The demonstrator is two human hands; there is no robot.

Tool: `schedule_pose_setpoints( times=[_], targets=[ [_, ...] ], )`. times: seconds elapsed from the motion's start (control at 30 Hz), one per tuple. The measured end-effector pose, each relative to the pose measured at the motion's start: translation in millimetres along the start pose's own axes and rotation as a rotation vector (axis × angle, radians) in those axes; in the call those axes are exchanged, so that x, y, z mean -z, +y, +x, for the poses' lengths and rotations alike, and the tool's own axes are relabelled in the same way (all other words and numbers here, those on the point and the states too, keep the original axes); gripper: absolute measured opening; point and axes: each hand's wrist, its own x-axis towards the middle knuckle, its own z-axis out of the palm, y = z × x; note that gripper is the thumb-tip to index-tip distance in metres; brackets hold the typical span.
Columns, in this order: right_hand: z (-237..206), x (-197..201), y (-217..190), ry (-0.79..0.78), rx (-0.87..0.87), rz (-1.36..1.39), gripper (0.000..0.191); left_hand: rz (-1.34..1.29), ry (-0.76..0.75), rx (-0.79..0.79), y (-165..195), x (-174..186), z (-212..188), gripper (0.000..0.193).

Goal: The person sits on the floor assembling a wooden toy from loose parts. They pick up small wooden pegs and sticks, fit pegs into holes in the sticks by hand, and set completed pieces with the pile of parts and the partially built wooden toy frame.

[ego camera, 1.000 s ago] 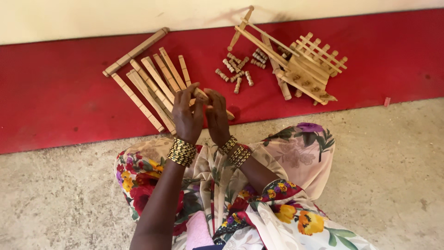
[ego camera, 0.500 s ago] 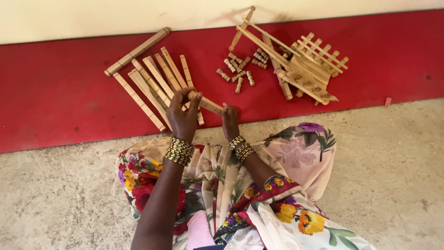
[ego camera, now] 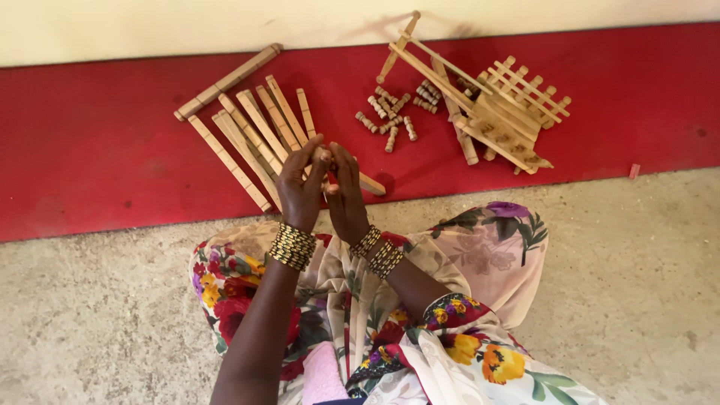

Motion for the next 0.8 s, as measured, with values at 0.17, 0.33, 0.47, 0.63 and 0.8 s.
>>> schedule_pose_setpoints(
  times=[0.17,0.33,0.47,0.63,0.8],
  targets=[
    [-27.2,-7.6,62.9,-0.007,-0.129,-0.025,0.092,0.016,0.028,0.062,-10.5,3.4,2.1,0.029],
    [-29.9,-0.1,99.4,0.045,-0.337,0.020,0.088,-0.024,0.014,0.049,-4.5,6.3,1.9,0.030],
    [-19.4,2.0,74.3,0.047,-0.266,0.025,0.082,0.037,-0.009,0.024,7.6,-0.3,2.0,0.030],
    [3.7,5.1,9.9,0.037,-0.046,0.057,0.079,0.077,-0.025,-0.076,17.9,-6.1,1.5,0.031],
    [5.9,5.1,3.4,0.010,0.051,-0.122,0.075,0.004,-0.028,-0.002,11.2,-6.8,1.4,0.034]
  ],
)
